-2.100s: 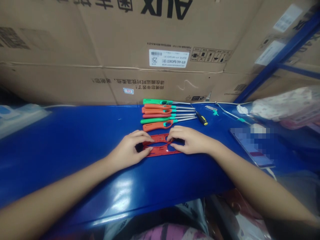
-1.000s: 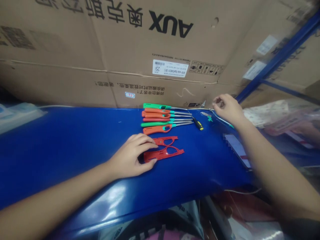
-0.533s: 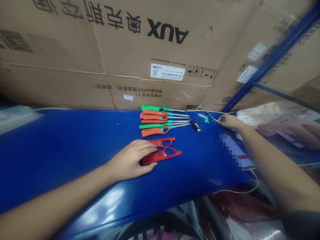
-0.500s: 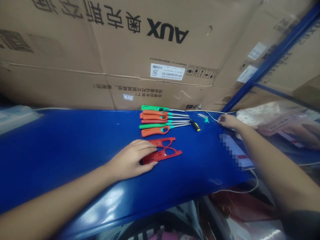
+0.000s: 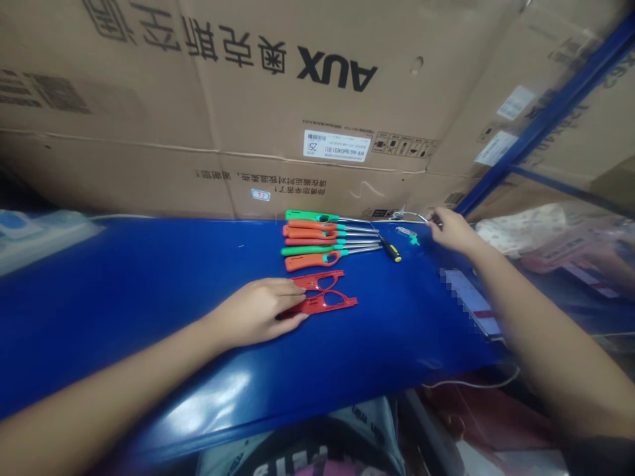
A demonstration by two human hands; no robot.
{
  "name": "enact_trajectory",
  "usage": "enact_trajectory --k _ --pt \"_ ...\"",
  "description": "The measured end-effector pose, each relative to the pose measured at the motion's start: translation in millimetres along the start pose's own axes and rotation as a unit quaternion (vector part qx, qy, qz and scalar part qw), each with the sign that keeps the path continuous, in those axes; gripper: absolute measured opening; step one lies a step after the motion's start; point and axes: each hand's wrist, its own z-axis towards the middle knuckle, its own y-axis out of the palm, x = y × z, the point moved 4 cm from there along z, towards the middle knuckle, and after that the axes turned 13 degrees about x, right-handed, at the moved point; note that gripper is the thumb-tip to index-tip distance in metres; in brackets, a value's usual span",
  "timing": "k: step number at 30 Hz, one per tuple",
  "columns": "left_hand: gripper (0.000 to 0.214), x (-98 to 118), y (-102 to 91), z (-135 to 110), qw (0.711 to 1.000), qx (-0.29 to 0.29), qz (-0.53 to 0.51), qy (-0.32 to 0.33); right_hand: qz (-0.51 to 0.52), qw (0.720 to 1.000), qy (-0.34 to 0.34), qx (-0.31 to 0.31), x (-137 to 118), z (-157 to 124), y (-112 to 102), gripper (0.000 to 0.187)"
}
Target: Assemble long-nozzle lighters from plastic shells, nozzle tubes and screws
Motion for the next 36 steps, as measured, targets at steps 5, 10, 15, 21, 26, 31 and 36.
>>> enact_trajectory --k 5,10,15,21,26,31,36 --pt "0.028 -7.1 -14.3 -2.5 0.997 -0.034 0.061 0.032 0.106 0.990 -0.083 0.041 -71.0 -9.0 -15.9 0.013" --pt "0.025 -8.3 -25.0 -3.8 0.998 -0.027 0.052 0.026 0.249 0.951 -0.182 0.037 -137.8 -40.7 -30.8 0.008" --pt "0.032 -1.7 -32.1 3.5 0.994 0.009 0.020 -0.104 0.348 0.910 -0.223 -0.034 -171.6 -71.9 -25.3 0.009" --pt "0.059 -8.4 -22.1 -0.9 0.917 0.154 -0.134 -0.344 0.472 0.862 -0.181 -0.032 -172.5 -82.3 -10.0 0.010" --pt "0.050 -7.3 -0.2 -12.2 0.871 0.192 -0.258 -0.370 0.453 0.868 -0.190 -0.069 -172.7 -91.7 -5.7 0.009" --pt "0.050 -10.5 2.3 -16.4 0.875 0.219 -0.227 -0.366 0.454 0.861 -0.208 -0.096 -177.9 -98.9 -6.2 0.008" --pt "0.043 -20.6 1.1 -19.5 0.858 0.214 -0.237 -0.402 0.451 0.856 -0.212 -0.137 -180.4 -101.4 -0.9 0.007"
